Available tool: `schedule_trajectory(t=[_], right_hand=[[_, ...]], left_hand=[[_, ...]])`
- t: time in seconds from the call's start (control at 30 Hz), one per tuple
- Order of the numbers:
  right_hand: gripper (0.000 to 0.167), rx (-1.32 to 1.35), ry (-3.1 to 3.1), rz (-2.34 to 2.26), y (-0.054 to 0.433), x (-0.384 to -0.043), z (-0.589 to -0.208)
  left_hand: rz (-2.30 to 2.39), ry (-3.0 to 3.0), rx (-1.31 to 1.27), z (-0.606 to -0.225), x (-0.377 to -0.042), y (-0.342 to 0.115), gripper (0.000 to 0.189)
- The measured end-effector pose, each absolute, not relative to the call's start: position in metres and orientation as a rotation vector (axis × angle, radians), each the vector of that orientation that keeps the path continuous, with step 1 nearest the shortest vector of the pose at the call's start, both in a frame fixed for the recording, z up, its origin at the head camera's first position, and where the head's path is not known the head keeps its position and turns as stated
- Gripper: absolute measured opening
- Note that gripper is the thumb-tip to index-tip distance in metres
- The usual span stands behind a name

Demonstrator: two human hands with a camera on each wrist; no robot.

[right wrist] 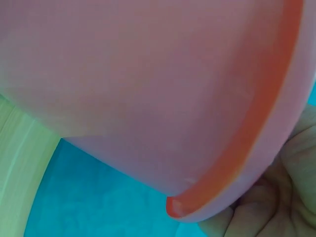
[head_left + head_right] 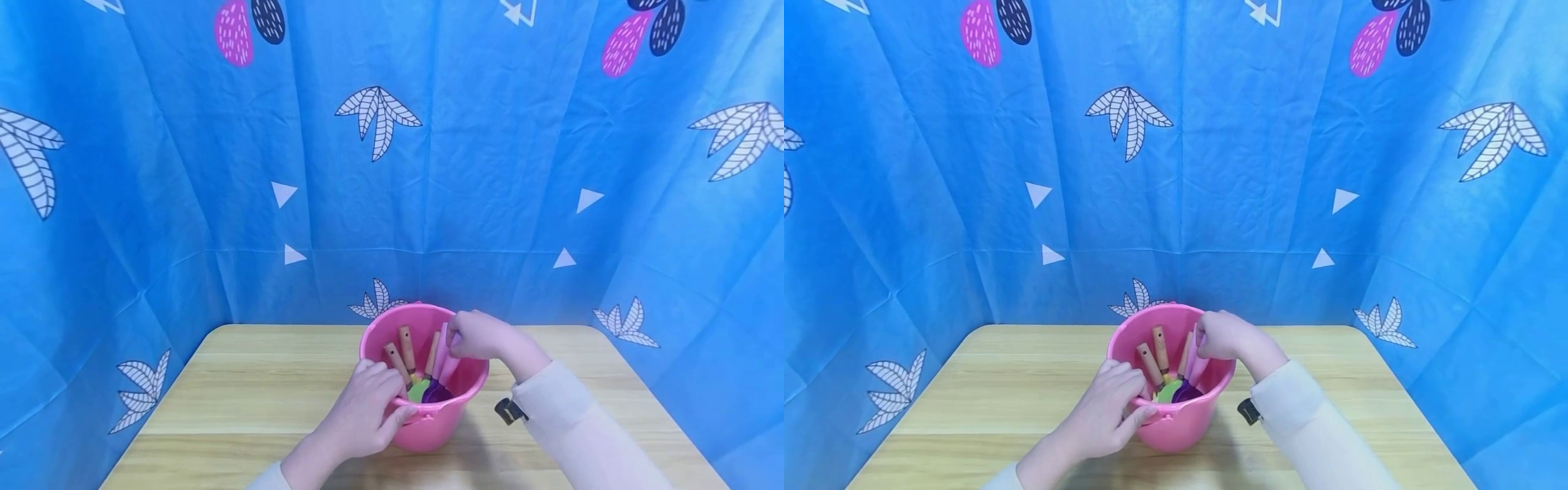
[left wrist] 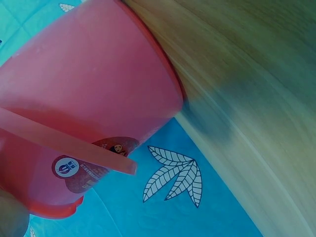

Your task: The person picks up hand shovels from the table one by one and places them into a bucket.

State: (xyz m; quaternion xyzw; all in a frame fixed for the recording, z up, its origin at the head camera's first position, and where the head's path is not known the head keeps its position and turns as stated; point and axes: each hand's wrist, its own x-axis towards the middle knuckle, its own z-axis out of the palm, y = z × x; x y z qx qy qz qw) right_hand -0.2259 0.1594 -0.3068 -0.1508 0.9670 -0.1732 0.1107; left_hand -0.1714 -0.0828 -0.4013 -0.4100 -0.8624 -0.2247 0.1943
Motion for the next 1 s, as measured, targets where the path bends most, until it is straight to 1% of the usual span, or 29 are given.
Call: schedule_trajectory(t=[0.4, 0.53, 0.87, 1.0], right_hand=[[0.01, -0.427, 2.875, -0.509, 0.162, -0.23, -0.315], [0.01, -0.432, 2.878, -0.526, 0.164, -0.23, -0.316], [0.013, -0.564, 2.96, -0.516, 0.172, -0.228, -0.308], [0.012, -0.575, 2.971, -0.543, 0.174, -0.229, -0.308]], left_hand=[[-0.627, -2.384, -1.157, -0.404, -0.175, -0.081, 0.028], [-0.626, -2.365, -1.161, -0.405, -0.175, -0.08, 0.025], [-0.61, -2.342, -1.16, -0.409, -0.178, -0.081, 0.024], [-0.611, -2.358, -1.149, -0.41, -0.179, -0.08, 0.024]])
